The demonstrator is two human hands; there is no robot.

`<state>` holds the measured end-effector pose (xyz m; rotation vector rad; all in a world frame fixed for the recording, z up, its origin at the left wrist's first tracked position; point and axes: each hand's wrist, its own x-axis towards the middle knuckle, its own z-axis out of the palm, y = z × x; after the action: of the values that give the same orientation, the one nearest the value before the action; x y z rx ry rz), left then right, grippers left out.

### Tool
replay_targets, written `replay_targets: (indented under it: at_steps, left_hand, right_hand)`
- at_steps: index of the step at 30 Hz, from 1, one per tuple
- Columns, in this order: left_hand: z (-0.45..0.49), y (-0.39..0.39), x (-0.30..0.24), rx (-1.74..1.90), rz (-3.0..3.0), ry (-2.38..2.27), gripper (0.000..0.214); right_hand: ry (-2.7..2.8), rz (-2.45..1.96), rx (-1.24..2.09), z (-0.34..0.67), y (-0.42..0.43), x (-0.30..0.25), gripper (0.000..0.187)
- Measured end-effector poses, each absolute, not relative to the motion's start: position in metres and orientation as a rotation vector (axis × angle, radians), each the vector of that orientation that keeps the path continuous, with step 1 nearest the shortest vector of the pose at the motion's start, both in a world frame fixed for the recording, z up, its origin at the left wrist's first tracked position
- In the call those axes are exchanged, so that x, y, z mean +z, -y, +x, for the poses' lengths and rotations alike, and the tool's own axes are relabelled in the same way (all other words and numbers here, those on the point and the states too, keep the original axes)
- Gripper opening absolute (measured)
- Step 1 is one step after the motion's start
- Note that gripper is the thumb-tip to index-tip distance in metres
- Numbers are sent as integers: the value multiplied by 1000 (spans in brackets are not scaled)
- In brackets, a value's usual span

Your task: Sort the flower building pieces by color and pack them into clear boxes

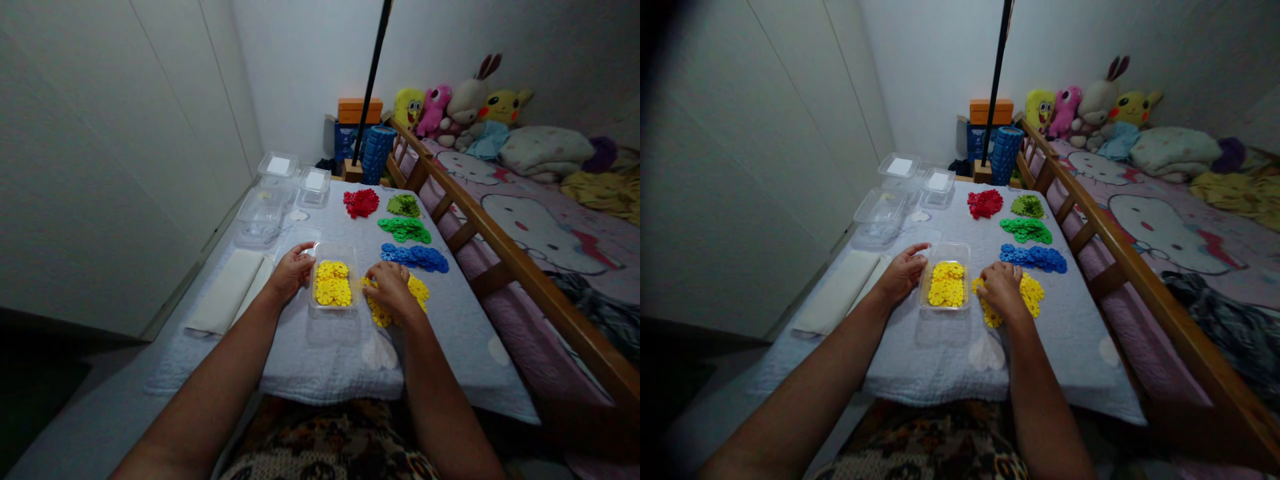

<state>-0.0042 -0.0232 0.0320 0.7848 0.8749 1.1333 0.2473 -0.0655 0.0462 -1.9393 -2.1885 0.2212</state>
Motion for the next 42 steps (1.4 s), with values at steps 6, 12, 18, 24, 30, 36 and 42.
replay_targets:
  at_steps: [6,12,18,24,30,36,42]
  left_hand:
    - [-4,22,30,1130,783,-856,61]
    - [-5,23,30,1134,779,-855,60]
    - [-5,22,29,1123,791,-854,61]
    - [-5,23,29,1126,800,-860,61]
    - [-4,23,30,1130,792,-845,60]
    - [-4,23,30,1131,783,-850,59]
    - [-4,22,29,1135,769,-864,61]
  right_hand:
    - [1975,-1843,306,252,62,52,17]
    - [1749,-1506,326,247,61,64,17]
    - [1775,-1392,295,223,66,72,12]
    - [2072,-1434,387,215,70,75,10]
    - [2281,-1418,404,218,73,73,15]
    - [2176,-1483,359,229,73,70,18]
    - [2053,-1689,300,267,77,65,21]
